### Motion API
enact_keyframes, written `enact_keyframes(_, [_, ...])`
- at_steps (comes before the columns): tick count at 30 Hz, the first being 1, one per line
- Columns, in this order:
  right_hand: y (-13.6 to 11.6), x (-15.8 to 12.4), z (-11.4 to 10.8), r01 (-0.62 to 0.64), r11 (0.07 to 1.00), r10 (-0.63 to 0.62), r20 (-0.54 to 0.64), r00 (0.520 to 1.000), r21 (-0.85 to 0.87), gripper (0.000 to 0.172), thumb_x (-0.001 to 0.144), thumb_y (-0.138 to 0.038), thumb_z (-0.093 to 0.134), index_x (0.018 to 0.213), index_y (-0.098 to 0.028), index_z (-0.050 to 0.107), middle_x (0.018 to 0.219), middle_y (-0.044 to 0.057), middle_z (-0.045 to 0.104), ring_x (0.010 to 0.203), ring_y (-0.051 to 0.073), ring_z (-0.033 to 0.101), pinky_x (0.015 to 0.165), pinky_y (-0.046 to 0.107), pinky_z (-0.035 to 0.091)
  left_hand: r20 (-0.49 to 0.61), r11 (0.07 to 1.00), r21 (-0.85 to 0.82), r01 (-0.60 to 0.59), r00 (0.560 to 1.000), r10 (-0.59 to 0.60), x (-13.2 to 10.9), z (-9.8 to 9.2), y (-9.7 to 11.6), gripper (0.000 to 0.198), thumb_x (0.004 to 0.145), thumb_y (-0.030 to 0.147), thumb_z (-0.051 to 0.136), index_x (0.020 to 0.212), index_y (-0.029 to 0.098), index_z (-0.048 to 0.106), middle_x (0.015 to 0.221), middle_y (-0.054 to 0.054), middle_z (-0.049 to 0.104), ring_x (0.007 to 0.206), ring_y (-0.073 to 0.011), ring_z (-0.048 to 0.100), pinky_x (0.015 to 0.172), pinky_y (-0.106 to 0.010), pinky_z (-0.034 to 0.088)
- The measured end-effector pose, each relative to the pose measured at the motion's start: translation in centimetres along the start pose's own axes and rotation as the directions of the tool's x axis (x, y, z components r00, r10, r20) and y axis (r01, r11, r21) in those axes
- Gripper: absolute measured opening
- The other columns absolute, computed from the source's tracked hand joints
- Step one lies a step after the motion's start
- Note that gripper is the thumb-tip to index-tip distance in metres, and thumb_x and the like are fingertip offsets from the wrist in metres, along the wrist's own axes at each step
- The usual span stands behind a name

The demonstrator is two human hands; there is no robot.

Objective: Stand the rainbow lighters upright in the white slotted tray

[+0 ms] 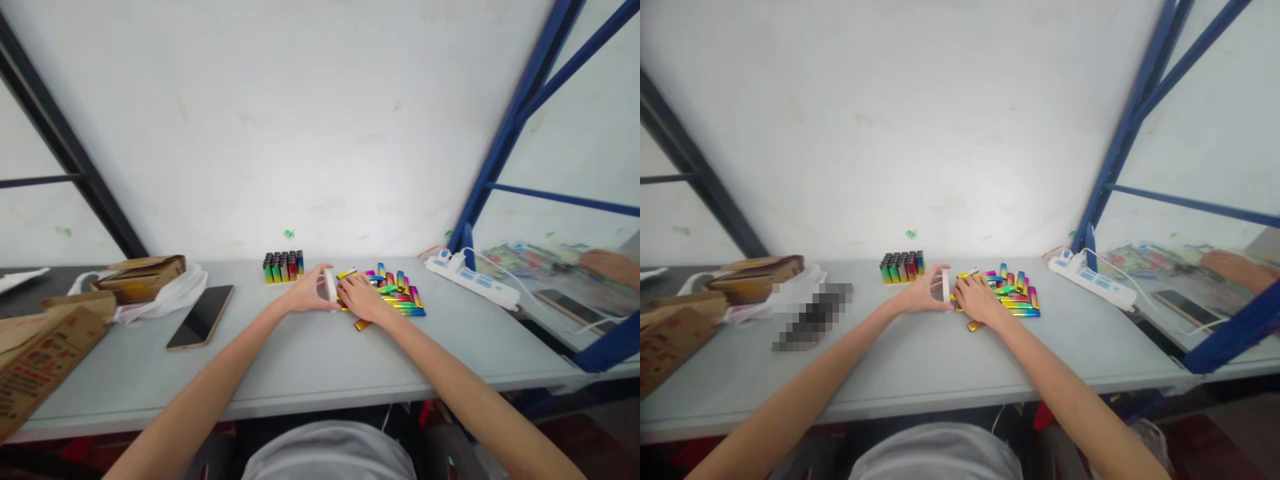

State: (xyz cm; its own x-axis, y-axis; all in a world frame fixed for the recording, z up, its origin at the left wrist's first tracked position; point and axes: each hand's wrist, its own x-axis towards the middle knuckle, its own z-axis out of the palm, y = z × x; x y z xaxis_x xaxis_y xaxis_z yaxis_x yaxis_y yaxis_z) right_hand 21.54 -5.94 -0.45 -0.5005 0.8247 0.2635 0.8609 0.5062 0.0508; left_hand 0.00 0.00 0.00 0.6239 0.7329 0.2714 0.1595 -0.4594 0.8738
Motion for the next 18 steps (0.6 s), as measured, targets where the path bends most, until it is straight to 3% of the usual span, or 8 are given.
enact_keyframes(5, [2.0, -0.3, -0.5, -0.053, 0.993, 0.054, -0.006, 0.998, 0.105, 0.031, 0.111, -0.019, 0.040, 0.119, -0.013, 0.070, 0.123, 0.017, 0.070, 0.119, 0.028, 0.063, 0.111, 0.045, 0.044, -0.022, 0.998, 0.053, 0.028, 0.999, -0.027, -0.2, -1.8, -0.2, 0.109, 0.056, 0.036, 0.103, 0.148, 0.024, 0.045, 0.146, -0.017, 0.059, 0.135, -0.0346, 0.064, 0.122, -0.060, 0.046])
enact_keyframes(9, [2.7, -0.5, -1.2, -0.035, 0.968, 0.057, -0.083, 0.995, 0.249, 0.032, 0.105, -0.009, 0.047, 0.127, -0.015, 0.069, 0.131, 0.015, 0.069, 0.124, 0.024, 0.063, 0.113, 0.040, 0.045, -0.044, 0.998, 0.061, 0.030, 0.999, -0.027, -0.1, -2.4, -0.6, 0.105, 0.060, 0.037, 0.101, 0.149, 0.026, 0.045, 0.143, -0.014, 0.062, 0.132, -0.0313, 0.066, 0.122, -0.058, 0.046])
enact_keyframes(12, [2.1, -0.6, -1.2, -0.010, 0.966, 0.044, -0.126, 0.991, 0.260, 0.031, 0.110, -0.024, 0.049, 0.133, -0.017, 0.068, 0.136, 0.015, 0.068, 0.130, 0.026, 0.060, 0.116, 0.043, 0.043, -0.056, 1.000, 0.012, 0.019, 0.998, -0.018, 0.1, -2.1, -1.1, 0.098, 0.066, 0.038, 0.099, 0.148, 0.026, 0.047, 0.142, -0.013, 0.064, 0.133, -0.0307, 0.066, 0.121, -0.057, 0.048])
enact_keyframes(15, [1.3, -0.7, -0.8, 0.016, 0.979, -0.003, -0.068, 0.998, 0.204, 0.039, 0.108, -0.044, 0.058, 0.138, -0.021, 0.068, 0.144, 0.016, 0.065, 0.137, 0.029, 0.057, 0.121, 0.050, 0.037, -0.085, 1.000, -0.022, -0.005, 0.996, 0.003, 0.3, -1.8, -1.5, 0.091, 0.071, 0.041, 0.096, 0.148, 0.025, 0.049, 0.147, -0.015, 0.062, 0.136, -0.0329, 0.064, 0.116, -0.057, 0.052])
enact_keyframes(18, [1.7, -0.8, -0.6, 0.021, 0.987, -0.020, -0.005, 1.000, 0.161, 0.036, 0.106, -0.038, 0.061, 0.138, -0.023, 0.069, 0.148, 0.015, 0.064, 0.139, 0.030, 0.057, 0.123, 0.053, 0.034, -0.139, 1.000, 0.004, 0.005, 0.990, -0.005, 0.4, -1.7, -2.0, 0.094, 0.071, 0.046, 0.095, 0.150, 0.023, 0.049, 0.151, -0.017, 0.058, 0.135, -0.0347, 0.064, 0.112, -0.056, 0.056])
